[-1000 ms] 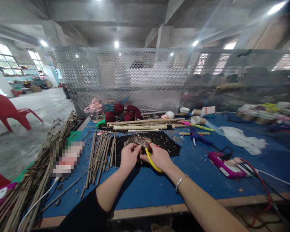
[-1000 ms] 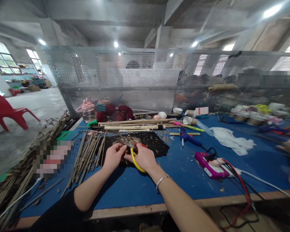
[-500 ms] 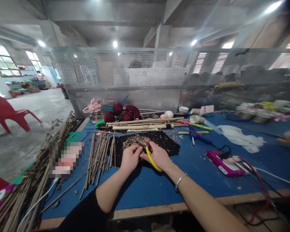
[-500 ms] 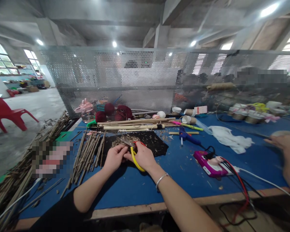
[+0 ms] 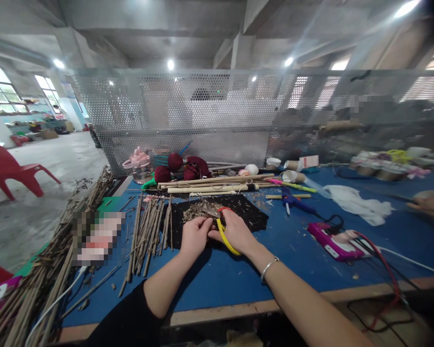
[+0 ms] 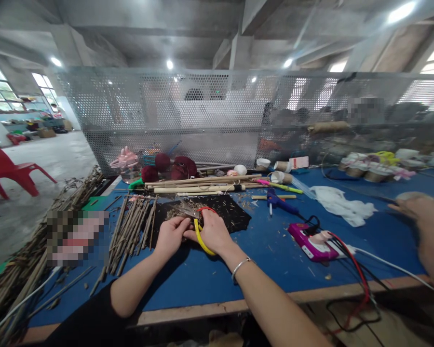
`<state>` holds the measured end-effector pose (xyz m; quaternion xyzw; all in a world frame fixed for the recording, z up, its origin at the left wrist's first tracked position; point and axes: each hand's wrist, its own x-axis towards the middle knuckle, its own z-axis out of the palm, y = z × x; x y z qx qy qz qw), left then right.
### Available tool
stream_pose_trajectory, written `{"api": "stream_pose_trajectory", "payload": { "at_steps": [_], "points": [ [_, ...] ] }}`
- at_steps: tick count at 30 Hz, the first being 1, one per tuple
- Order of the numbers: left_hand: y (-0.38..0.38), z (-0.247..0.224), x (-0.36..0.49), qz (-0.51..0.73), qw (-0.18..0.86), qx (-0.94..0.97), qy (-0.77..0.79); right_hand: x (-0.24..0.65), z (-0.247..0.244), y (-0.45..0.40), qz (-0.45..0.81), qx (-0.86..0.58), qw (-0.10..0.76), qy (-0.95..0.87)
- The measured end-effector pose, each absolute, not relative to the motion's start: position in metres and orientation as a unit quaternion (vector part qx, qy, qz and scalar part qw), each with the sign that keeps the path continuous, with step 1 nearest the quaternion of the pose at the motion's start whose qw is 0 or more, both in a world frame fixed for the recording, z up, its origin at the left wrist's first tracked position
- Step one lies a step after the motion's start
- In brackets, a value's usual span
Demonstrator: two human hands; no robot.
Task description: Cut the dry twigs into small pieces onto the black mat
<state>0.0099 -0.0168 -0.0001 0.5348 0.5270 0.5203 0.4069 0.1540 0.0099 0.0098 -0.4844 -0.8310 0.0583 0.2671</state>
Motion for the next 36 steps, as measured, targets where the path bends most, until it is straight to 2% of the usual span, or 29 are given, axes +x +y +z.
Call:
{"api": "stream_pose_trajectory", "payload": {
  "at_steps": [8, 23, 29, 36],
  "points": [
    [-0.0175, 0.0012, 0.0076, 0.505, 0.361, 0.588, 0.518, 0.1526, 0.0096, 0.0060, 0.096, -0.531, 0.222, -0.812],
    [-0.0139, -0.0011, 0.0047, 0.502, 0.385, 0.560, 0.535, 0.1500, 0.0108, 0.0090, 0.110, -0.583, 0.165, -0.788],
    [-0.0141, 0.0047, 0.0072, 0.514, 0.441, 0.497, 0.543, 0.1494, 0.0104, 0.0065, 0.072, -0.586, 0.165, -0.790],
    [-0.0149, 0.0034, 0.0077, 0.503, 0.447, 0.512, 0.534, 0.1505, 0.0081, 0.0045, 0.061, -0.537, 0.221, -0.812]
  ]
}}
